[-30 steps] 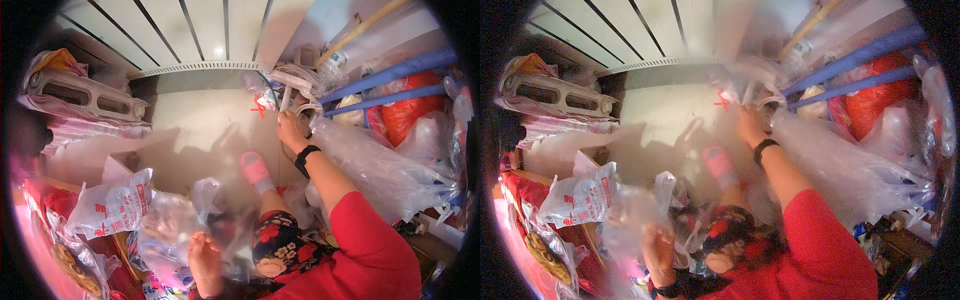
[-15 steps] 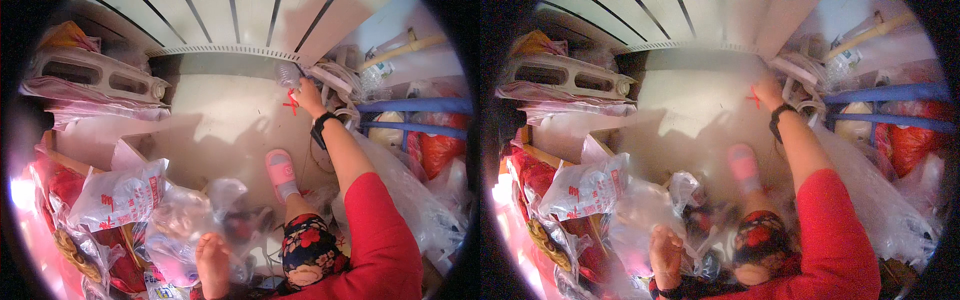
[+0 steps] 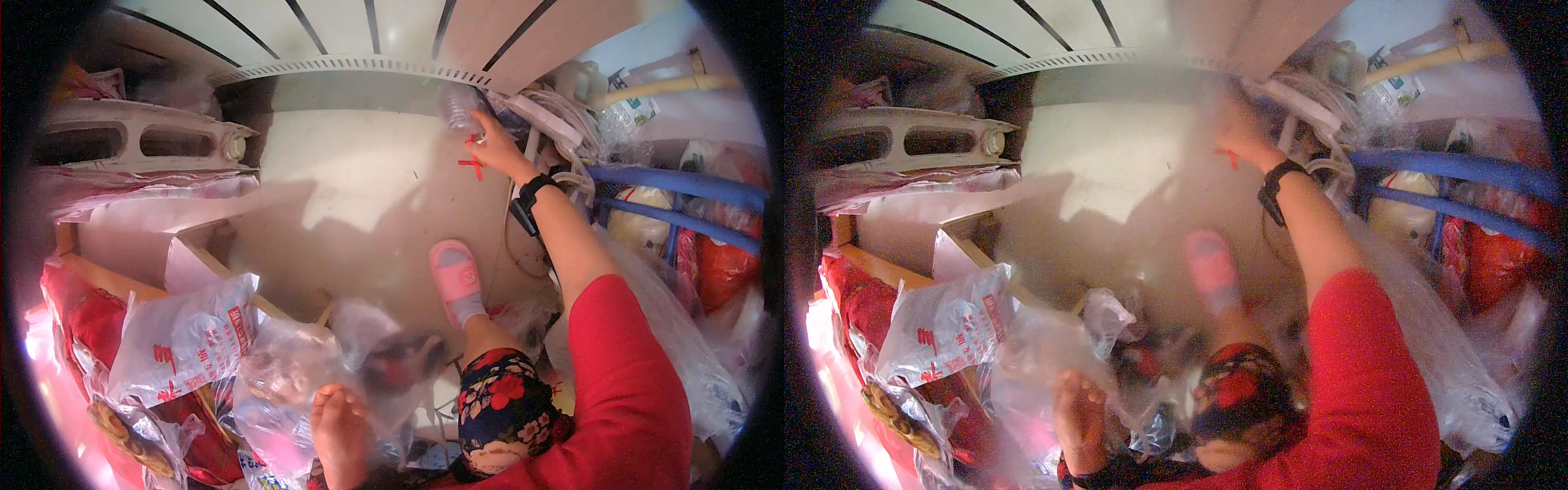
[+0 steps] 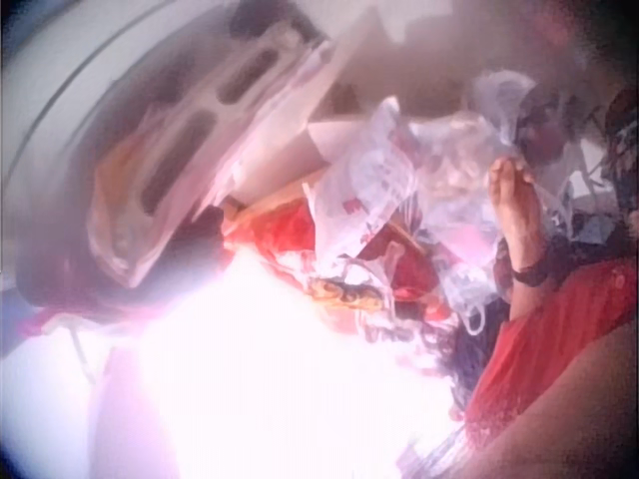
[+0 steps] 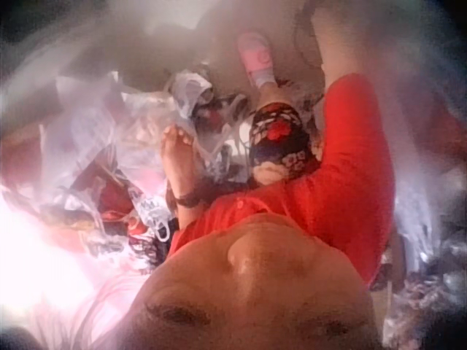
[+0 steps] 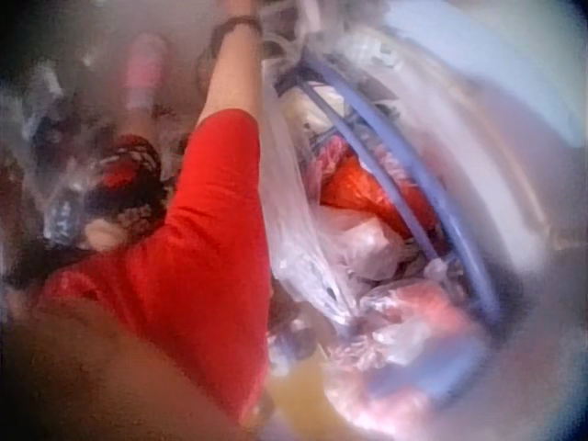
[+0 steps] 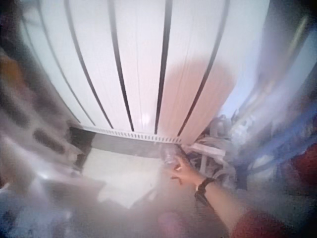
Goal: The person sorts through various pieces of clothing and fabric items by hand, removing them from plastic bags and placing them into different bags and containers on the floor.
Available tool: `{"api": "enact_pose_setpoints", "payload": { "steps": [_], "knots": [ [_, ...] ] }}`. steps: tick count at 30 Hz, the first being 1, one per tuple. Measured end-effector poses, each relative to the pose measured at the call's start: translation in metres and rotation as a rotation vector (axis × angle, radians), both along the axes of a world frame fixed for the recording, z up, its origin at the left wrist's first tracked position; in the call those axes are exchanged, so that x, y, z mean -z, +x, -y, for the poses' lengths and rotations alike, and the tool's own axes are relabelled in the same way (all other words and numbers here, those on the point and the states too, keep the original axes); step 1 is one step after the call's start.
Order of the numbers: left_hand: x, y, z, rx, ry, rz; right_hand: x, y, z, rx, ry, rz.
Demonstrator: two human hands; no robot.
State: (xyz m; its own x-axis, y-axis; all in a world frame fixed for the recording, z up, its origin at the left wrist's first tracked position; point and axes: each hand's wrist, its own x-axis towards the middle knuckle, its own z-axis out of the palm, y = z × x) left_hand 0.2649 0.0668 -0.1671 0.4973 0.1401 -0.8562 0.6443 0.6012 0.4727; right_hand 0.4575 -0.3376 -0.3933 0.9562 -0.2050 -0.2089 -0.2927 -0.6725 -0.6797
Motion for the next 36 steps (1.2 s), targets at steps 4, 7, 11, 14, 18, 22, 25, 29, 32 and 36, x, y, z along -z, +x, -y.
{"api": "enact_pose_setpoints", "payload": {
  "steps": [4, 7, 11, 14, 18, 22, 25, 29, 32, 36],
  "knots": [
    [0.001, 0.000, -0.001, 0.006, 0.006, -0.003, -0.016, 0.009, -0.003, 0.090, 0.191, -0.006],
    [0.001, -0.001, -0.003, 0.079, -0.030, 0.027, -0.011, 0.015, -0.022, 0.232, 0.209, -0.247],
    [0.002, -0.003, -0.004, 0.086, -0.032, 0.030, 0.001, 0.006, -0.039, 0.318, 0.354, -0.348],
    [0.003, -0.004, -0.004, 0.125, -0.006, 0.013, 0.005, 0.006, -0.029, 0.082, 0.007, 0.145],
    [0.005, -0.006, -0.003, 0.151, 0.030, 0.001, 0.014, 0.007, -0.008, 0.070, -0.339, 0.068],
    [0.006, -0.006, -0.002, 0.148, 0.030, 0.007, 0.021, 0.013, -0.006, 0.335, -0.407, 0.171],
    [0.006, -0.006, -0.001, 0.115, 0.031, -0.010, 0.006, 0.010, -0.011, 0.421, -0.031, 0.006],
    [0.006, -0.005, 0.001, 0.082, 0.028, -0.020, 0.018, 0.015, -0.030, 0.251, 0.098, 0.229],
    [0.004, -0.004, 0.004, 0.032, 0.032, -0.029, 0.034, 0.026, -0.016, 0.158, -0.167, 0.405],
    [0.003, -0.005, 0.006, 0.007, -0.007, -0.011, 0.044, 0.028, -0.008, 0.218, -0.222, 0.033]
  ]
}}
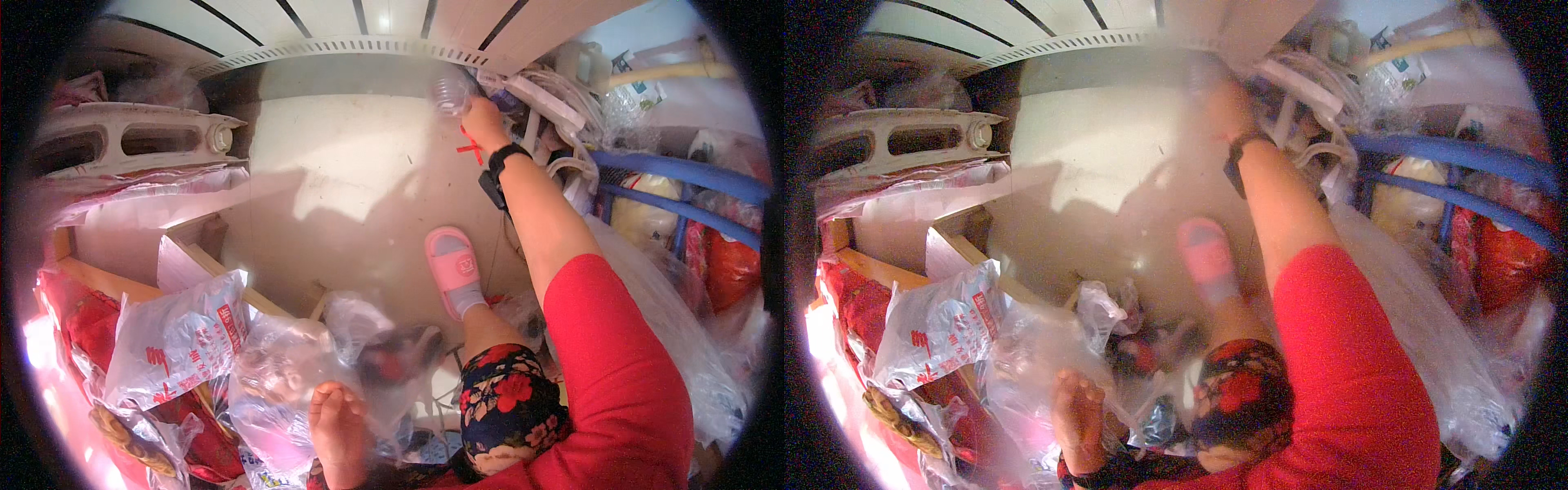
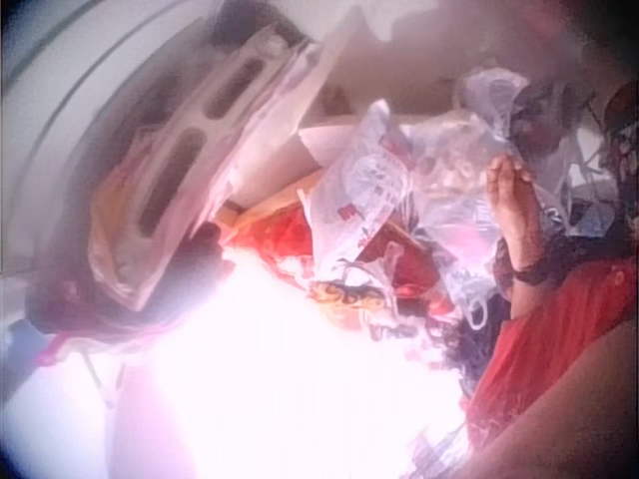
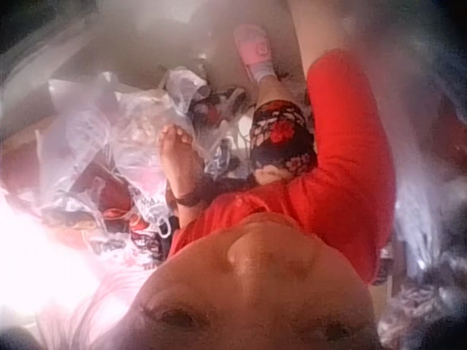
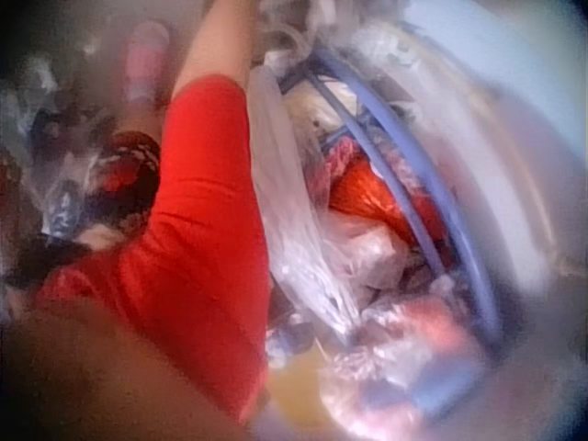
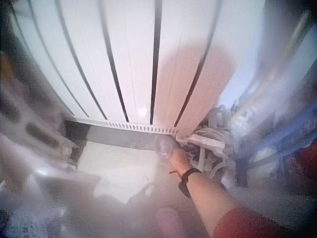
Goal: The person sorts through various pieces of clothing and fabric items by hand, removing them from plastic bags and placing them into different bags and containers on the floor.
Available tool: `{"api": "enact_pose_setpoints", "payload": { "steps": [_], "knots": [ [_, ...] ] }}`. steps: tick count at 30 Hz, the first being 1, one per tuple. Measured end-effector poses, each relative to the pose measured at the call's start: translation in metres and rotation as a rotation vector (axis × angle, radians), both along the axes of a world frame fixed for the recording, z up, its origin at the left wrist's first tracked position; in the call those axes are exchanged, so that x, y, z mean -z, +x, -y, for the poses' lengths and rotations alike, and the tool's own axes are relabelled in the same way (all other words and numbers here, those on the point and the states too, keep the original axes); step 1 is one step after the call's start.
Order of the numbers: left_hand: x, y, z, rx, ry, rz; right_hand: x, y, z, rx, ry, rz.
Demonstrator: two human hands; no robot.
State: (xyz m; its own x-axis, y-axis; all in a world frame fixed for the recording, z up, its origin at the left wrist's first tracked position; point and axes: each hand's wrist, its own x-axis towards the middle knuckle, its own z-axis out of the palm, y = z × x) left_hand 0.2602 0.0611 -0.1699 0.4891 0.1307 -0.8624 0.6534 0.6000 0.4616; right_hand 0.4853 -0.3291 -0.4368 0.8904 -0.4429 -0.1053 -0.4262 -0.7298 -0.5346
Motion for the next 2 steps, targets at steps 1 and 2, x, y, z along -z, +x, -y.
{"api": "enact_pose_setpoints", "payload": {
  "steps": [1, 2],
  "knots": [
    [0.0003, -0.0001, -0.0009, -0.001, 0.011, -0.010, -0.0025, -0.0081, -0.0040, -0.064, -0.047, 0.062],
    [0.0006, -0.0004, -0.0024, -0.021, 0.005, -0.010, -0.0052, -0.0053, -0.0057, -0.069, -0.048, 0.066]
  ]
}}
